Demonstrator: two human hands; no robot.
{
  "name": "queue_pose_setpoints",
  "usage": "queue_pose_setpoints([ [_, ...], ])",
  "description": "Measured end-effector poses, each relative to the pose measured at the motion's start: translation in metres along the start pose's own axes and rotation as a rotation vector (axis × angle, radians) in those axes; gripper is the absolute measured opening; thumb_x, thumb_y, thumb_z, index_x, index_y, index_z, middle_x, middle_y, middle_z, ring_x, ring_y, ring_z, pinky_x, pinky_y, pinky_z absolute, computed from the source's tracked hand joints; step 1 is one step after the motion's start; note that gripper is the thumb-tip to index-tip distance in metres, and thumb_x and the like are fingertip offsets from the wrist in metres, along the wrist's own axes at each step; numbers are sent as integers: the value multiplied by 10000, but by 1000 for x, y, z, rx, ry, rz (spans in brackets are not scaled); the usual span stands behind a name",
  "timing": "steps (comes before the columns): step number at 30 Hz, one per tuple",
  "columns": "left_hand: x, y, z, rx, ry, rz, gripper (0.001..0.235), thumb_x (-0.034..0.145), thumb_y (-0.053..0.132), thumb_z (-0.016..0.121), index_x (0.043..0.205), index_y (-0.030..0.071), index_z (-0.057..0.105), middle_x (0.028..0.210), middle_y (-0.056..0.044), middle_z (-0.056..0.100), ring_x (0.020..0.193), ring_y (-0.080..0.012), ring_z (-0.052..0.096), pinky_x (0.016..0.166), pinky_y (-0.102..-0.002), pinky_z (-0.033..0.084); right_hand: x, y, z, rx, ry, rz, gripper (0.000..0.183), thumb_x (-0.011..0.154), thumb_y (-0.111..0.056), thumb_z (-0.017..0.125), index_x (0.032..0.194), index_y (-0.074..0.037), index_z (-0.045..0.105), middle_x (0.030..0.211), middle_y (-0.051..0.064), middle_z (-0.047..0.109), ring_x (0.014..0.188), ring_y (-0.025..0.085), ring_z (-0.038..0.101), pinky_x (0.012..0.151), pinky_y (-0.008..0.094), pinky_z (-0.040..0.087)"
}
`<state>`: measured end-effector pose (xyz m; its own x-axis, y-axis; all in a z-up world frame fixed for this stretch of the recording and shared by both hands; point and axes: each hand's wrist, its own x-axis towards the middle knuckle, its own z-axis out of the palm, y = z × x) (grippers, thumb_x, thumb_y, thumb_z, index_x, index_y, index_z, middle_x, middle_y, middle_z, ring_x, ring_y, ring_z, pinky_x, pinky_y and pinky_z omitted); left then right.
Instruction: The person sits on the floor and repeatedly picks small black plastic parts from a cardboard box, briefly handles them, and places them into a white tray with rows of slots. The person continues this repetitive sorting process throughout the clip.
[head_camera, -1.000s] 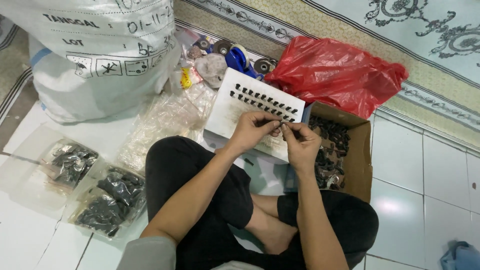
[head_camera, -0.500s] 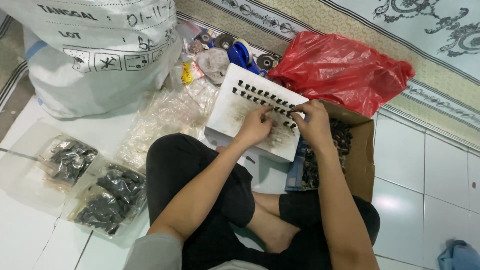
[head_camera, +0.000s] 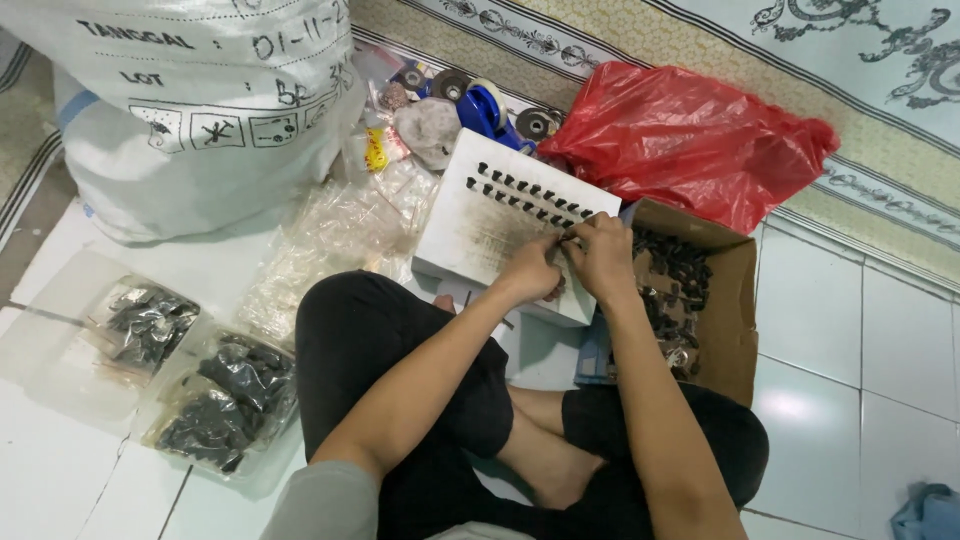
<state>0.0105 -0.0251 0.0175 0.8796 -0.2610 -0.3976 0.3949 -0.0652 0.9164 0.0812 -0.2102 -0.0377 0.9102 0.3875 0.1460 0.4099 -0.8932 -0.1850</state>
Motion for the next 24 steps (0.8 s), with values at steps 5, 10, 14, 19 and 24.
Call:
queue_pose_setpoints([
  [5, 8, -8, 1, 22, -5, -4, 617, 965, 36, 501, 1550, -68, 336, 1359, -414, 523, 820, -324, 751, 627, -404, 664, -2, 6, 6, 11, -14, 15, 103, 860, -199, 817, 951, -210, 771, 974, 38, 605, 994, 277, 589, 834, 393, 411],
  [10, -8, 6, 3, 114, 3, 10, 623, 938, 64, 553, 1520, -82, 387, 1404, -397, 507, 1097, -470, 678, 775, -484, 642, -12, -5, -7, 64, 2, 40, 164, 841, -214, 812, 997, -184, 771, 975, 61, 598, 984, 285, 580, 842, 395, 394],
  [14, 1, 0, 6, 170, 69, 38, 602, 937, 85, 563, 1494, -90, 416, 1397, -385, 528, 1129, -433, 656, 850, -496, 598, -19, -10, -15, 128, 72, 27, 139, 879, -196, 798, 1009, -156, 770, 970, 63, 614, 983, 293, 608, 843, 395, 416],
  [19, -23, 21, 12, 326, 242, 209, 467, 954, 52, 539, 1386, -125, 519, 1223, -391, 642, 1204, -517, 616, 990, -584, 534, -40, 15, -30, 205, 209, 5, 128, 945, -226, 779, 1038, -148, 742, 945, 82, 610, 962, 328, 620, 838, 420, 462],
  [24, 8, -6, 52, 474, 254, 724, 281, 984, 29, 511, 1229, -29, 635, 999, -225, 694, 957, -373, 725, 807, -412, 607, -63, 76, -48, 265, 240, 446, 191, 989, -146, 729, 1136, -25, 740, 1012, 203, 663, 998, 414, 664, 861, 464, 557],
])
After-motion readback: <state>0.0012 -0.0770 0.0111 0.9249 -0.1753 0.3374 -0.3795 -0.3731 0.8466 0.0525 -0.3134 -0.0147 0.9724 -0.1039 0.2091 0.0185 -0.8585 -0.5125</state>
